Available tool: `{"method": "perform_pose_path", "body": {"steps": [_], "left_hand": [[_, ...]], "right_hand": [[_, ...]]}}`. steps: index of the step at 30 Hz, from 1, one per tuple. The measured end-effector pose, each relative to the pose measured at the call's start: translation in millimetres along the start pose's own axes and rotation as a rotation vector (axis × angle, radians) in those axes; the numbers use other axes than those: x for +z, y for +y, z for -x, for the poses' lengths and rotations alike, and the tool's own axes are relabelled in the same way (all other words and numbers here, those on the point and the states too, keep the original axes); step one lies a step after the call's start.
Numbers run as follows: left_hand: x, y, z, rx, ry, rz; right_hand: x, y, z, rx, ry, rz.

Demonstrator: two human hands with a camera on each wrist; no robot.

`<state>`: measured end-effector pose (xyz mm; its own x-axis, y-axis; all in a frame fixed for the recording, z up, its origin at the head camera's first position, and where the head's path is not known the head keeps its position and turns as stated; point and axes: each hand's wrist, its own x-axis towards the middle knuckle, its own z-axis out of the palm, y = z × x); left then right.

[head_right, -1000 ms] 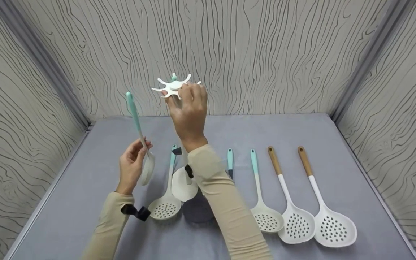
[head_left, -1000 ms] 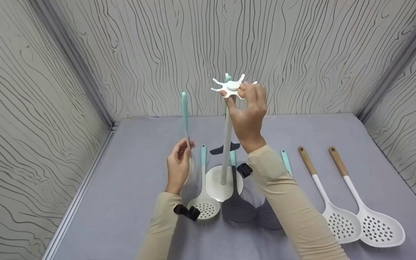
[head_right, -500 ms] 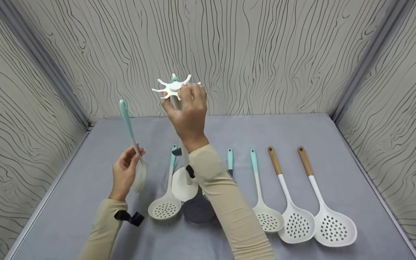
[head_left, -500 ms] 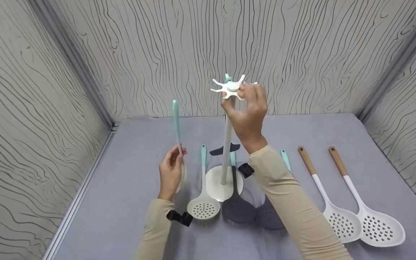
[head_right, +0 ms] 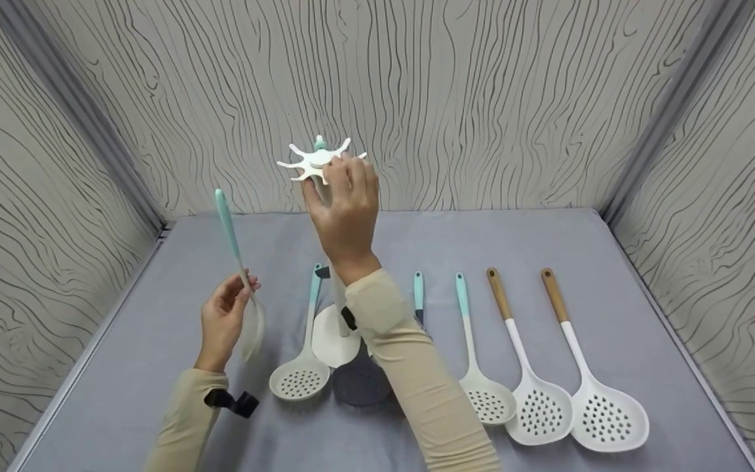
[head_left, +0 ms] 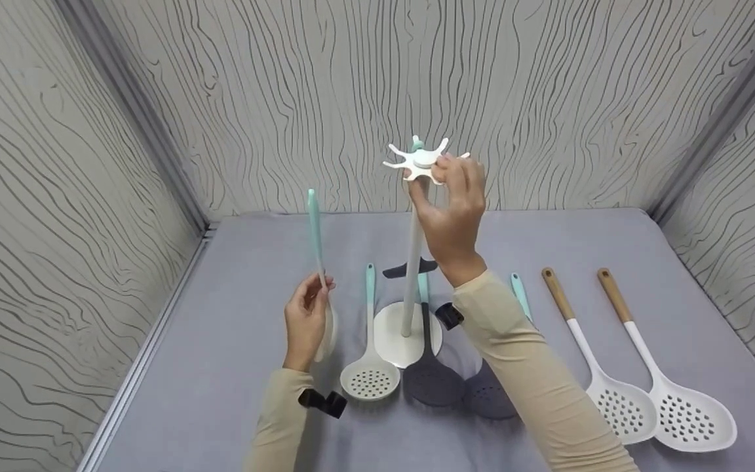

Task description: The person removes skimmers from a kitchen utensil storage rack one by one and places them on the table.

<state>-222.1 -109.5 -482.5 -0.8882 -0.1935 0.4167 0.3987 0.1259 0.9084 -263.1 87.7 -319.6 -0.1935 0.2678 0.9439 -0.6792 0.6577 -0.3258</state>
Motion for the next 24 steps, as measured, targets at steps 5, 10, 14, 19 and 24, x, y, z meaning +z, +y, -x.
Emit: {"method": "perform_pose_path", "body": {"steps": [5,10,14,19,24], "left_hand": [[-2.5,-2.7,0.7,-0.037,0.018,0.041],[-2.7,-5.7,2.2,-0.058,0.011,0.036],[-3.2,-9.4,4.1,-0.073,0.017,0.014],[-4.3,-12.7,7.7,-0.068,0.026,-0.011],[-6.5,-15.5,8.8,-0.066,0.021,-0.015]], "right_hand": [[0.0,5.2,5.4,-0.04,0.024,-0.071],[-0.6,10.0,9.4,-0.092,0.014,-0.066],[-3.8,13.2,15.4,-0.108,-0.065,-0.052],[-7.7,19.8,31.2,-0.098,-0.157,-0.064],[-9.1,24.3,47.0,-0.075,-0.155,-0.107]]}}
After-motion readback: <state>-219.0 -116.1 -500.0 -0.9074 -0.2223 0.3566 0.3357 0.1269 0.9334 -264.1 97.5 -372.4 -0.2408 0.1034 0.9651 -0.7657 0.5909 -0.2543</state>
